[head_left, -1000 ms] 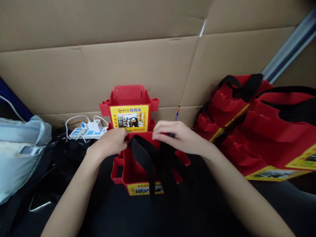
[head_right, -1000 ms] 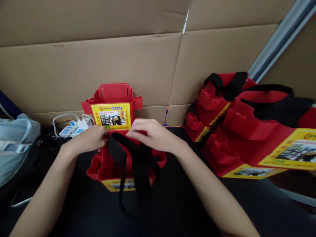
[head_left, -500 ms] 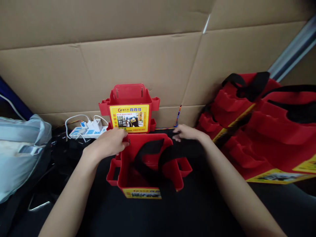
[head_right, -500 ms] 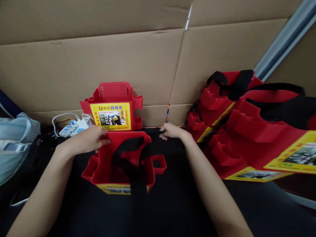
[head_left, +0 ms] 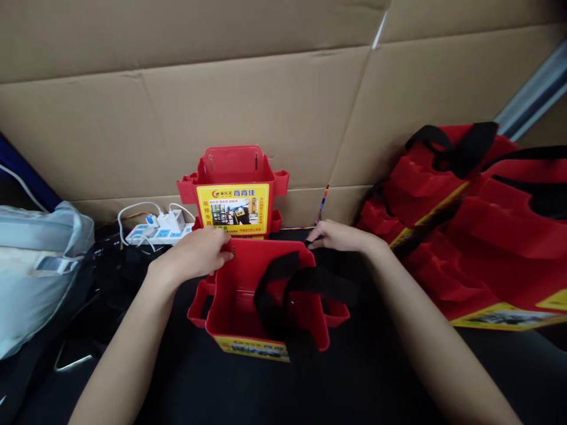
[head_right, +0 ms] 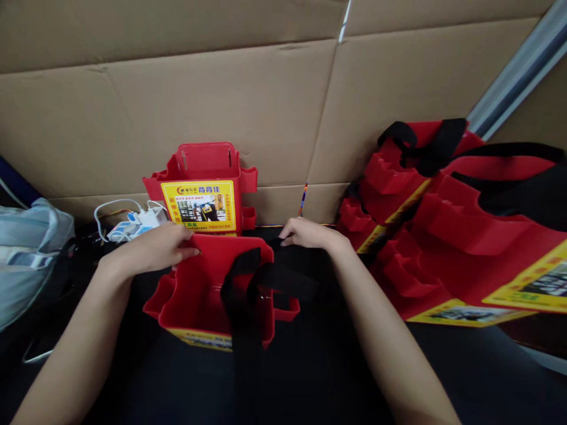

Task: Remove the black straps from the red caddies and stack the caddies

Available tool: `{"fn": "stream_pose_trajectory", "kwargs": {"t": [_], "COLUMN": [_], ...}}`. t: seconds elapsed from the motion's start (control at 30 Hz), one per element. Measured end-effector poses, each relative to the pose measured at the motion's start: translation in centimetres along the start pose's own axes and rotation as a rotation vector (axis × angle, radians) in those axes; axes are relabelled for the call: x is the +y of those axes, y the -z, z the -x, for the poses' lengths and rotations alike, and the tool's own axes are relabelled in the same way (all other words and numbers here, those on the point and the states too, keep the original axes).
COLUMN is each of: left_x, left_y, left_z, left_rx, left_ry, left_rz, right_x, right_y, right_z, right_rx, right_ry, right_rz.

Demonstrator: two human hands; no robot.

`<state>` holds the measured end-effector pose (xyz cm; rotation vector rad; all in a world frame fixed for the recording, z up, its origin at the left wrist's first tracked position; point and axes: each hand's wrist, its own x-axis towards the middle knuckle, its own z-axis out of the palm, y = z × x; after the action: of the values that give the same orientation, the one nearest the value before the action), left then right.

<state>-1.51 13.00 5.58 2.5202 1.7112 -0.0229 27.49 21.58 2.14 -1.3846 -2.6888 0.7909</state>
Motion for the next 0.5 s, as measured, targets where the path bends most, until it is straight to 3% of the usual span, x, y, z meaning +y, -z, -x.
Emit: {"fn": "stream_pose_trajectory", "kwargs": {"t": [0.07, 0.13, 0.33, 0.4, 0.5], "left_x": [0.1, 0.1, -0.1, 0.0, 0.0], "left_y": [0.0, 0.0, -0.1, -0.1, -0.1], "left_z": [0.0, 0.0, 0.1, 0.1, 0.1], "left_rx": [0.007, 0.010, 0.012, -0.002, -0.005], "left_ry": [-0.003, -0.008, -0.008, -0.007, 0.003], "left_rz": [0.000, 0.000, -0.006, 0.012, 0.020], "right_x": [1.8, 2.1, -2.4, -1.9, 1.5], "right_y": [0.1, 0.3, 0.0, -0.1, -0.2], "right_z": [-0.1, 0.3, 1.4, 0.9, 0.1], "right_rx": [0.034, 0.051, -0.055, -0.054, 0.048], "right_ry": [-0.112, -0.120, 0.413, 0.302, -0.018], "right_rz": [0.063, 0.070, -0.158, -0.129, 0.006]}}
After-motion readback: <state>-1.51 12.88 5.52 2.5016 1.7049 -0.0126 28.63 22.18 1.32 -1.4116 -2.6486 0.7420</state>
